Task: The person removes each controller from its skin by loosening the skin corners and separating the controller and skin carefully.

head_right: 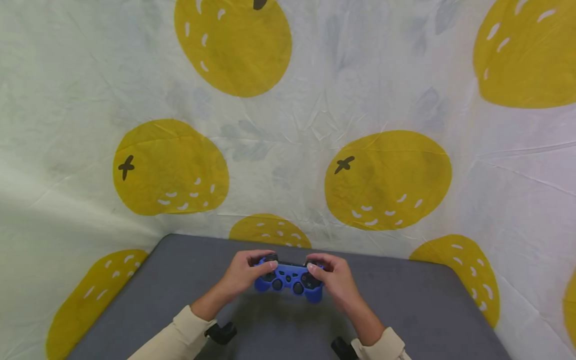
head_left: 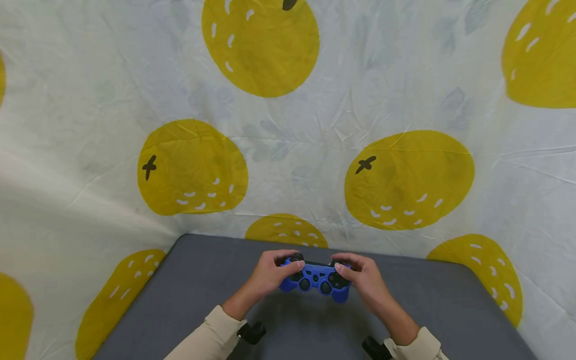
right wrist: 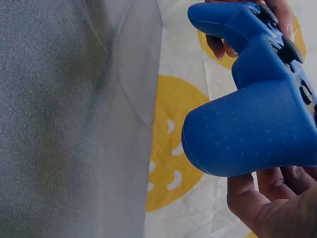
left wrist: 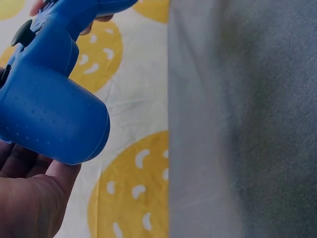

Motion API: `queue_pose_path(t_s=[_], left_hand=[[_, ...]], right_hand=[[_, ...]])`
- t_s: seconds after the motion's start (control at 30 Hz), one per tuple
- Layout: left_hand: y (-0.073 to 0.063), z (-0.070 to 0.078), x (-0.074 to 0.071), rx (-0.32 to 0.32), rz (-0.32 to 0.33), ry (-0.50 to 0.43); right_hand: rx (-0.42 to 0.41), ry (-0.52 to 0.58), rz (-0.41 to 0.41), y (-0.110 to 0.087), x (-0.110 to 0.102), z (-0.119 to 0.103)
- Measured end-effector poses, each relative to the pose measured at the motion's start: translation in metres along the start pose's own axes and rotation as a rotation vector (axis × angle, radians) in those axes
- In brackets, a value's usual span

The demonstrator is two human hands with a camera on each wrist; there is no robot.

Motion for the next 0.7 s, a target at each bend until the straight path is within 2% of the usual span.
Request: queue_pose_path(t_s=[0.3, 0.5, 0.7], left_hand=[[0.003, -0.009, 0.002, -0.081, 0.043, -0.089], [0.005, -0.011, 0.001, -0.114, 0.061, -0.108], [0.007, -0.014, 0.001, -0.173, 0.065, -0.184]], right_hand=[[0.101, 0.128, 0.009, 0.003, 0.002, 0.008], [0.104, 0.196, -0.002, 0.006, 0.002, 0.010], [0.091, 0.248, 0.004, 0.007, 0.002, 0.010]])
Point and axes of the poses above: each hand's wrist, its own y-axis towards the middle knuckle, its own x-axis out of the palm, z = x × y, the point moved 9 cm from there along y, towards the middle knuckle, and after that the axes turned 5 degrees about -z, right-handed, at the moved point
